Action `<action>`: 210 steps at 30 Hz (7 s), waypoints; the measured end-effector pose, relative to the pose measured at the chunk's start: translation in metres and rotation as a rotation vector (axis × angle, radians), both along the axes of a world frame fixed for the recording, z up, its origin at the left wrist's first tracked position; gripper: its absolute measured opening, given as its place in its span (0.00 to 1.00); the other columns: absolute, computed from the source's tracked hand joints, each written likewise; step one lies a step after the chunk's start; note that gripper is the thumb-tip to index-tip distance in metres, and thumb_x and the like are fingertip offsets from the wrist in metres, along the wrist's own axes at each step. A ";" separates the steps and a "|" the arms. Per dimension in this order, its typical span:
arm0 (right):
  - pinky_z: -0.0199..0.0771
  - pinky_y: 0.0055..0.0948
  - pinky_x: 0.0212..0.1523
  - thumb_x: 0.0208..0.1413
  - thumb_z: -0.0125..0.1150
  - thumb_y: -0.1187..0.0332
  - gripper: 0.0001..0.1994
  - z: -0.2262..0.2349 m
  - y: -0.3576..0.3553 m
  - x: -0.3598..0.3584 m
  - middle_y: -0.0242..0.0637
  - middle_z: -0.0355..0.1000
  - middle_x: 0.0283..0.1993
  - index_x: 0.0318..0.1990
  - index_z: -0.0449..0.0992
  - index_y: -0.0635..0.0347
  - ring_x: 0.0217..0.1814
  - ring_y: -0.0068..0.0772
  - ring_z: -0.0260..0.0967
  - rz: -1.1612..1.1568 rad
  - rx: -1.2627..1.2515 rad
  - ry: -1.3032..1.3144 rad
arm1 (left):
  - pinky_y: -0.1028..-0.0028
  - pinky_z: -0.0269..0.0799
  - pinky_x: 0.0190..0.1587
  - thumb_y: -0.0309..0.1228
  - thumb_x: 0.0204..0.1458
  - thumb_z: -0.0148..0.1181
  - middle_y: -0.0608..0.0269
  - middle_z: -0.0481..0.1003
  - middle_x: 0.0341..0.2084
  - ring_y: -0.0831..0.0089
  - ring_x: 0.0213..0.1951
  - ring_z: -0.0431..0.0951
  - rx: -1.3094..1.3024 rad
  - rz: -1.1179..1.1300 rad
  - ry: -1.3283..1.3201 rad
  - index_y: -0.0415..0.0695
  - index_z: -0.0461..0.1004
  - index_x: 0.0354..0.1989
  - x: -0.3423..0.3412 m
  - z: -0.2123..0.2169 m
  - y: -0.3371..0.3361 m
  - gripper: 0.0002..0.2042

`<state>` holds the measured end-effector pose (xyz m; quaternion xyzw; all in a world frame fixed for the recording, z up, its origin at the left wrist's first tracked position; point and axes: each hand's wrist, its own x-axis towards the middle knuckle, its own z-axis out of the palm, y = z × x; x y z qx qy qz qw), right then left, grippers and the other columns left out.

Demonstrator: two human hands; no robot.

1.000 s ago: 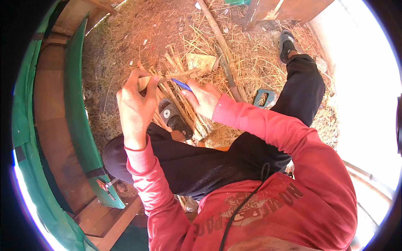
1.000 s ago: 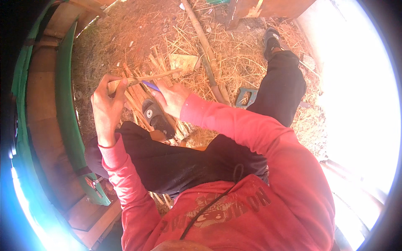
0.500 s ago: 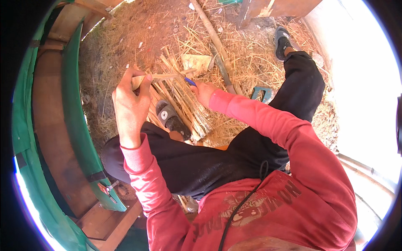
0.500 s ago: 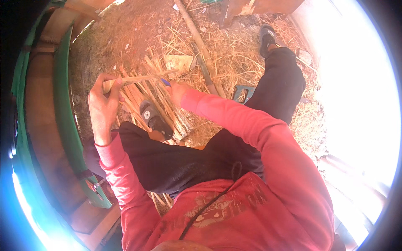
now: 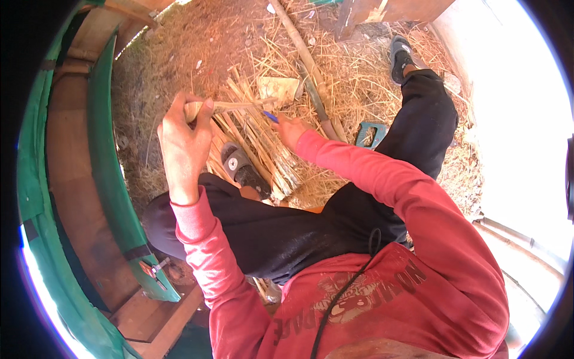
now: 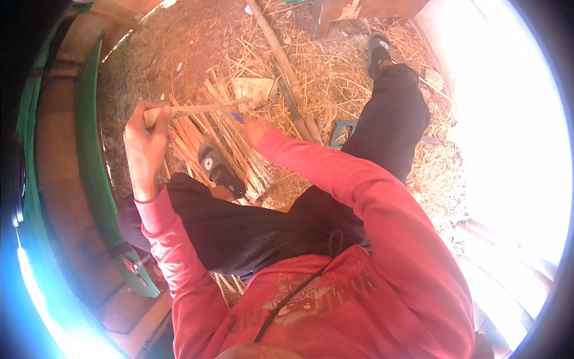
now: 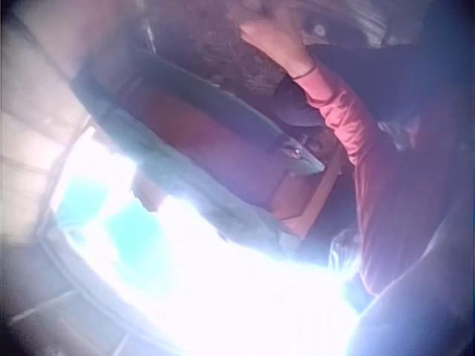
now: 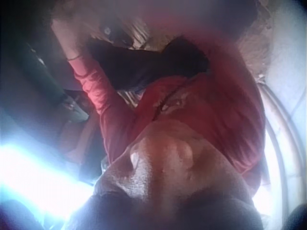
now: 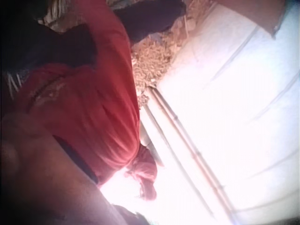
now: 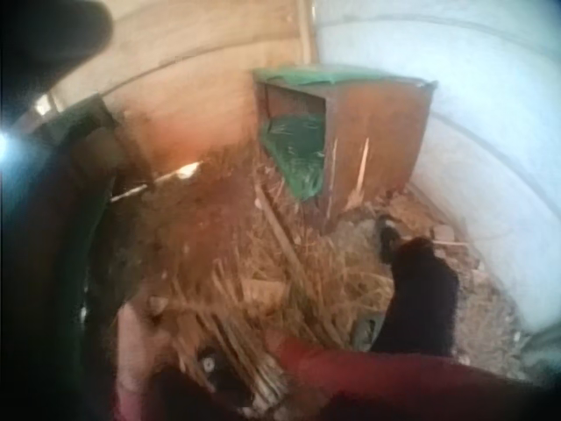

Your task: The person sits on the ground and uses a knife to sharpen the ends of thin wooden sticks. They hold each stick with one hand and scrape the blade along the wood to create a point, occasionally inspecting the result before moving to the next stick.

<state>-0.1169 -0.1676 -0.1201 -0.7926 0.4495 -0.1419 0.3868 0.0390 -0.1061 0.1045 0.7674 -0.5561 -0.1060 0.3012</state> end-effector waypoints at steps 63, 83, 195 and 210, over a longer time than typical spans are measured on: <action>0.78 0.49 0.36 0.69 0.44 0.59 0.21 0.012 -0.025 0.018 0.51 0.78 0.34 0.63 0.65 0.60 0.37 0.49 0.79 0.020 0.180 0.297 | 0.70 0.69 0.23 0.32 0.58 0.60 0.57 0.73 0.14 0.72 0.16 0.76 -0.042 0.109 -0.093 0.36 0.74 0.35 0.024 -0.008 0.013 0.09; 0.77 0.53 0.41 0.68 0.45 0.56 0.18 -0.030 -0.014 0.015 0.59 0.77 0.36 0.49 0.69 0.65 0.40 0.60 0.77 -0.020 0.048 0.276 | 0.57 0.75 0.40 0.37 0.53 0.64 0.46 0.80 0.27 0.46 0.36 0.81 0.069 0.182 -0.056 0.40 0.77 0.40 0.018 -0.001 -0.005 0.13; 0.75 0.54 0.37 0.65 0.51 0.64 0.14 -0.009 -0.008 0.035 0.63 0.74 0.31 0.49 0.70 0.67 0.34 0.67 0.73 0.006 -0.155 0.068 | 0.52 0.73 0.40 0.39 0.53 0.62 0.42 0.78 0.29 0.40 0.38 0.79 -0.002 0.253 -0.120 0.38 0.76 0.40 0.019 -0.003 -0.002 0.15; 0.73 0.59 0.34 0.63 0.53 0.62 0.17 -0.036 -0.015 0.011 0.63 0.74 0.30 0.53 0.68 0.65 0.32 0.69 0.73 0.043 -0.230 0.238 | 0.50 0.75 0.37 0.41 0.52 0.64 0.42 0.79 0.25 0.41 0.34 0.80 -0.083 0.232 -0.148 0.40 0.76 0.35 0.020 -0.007 -0.004 0.15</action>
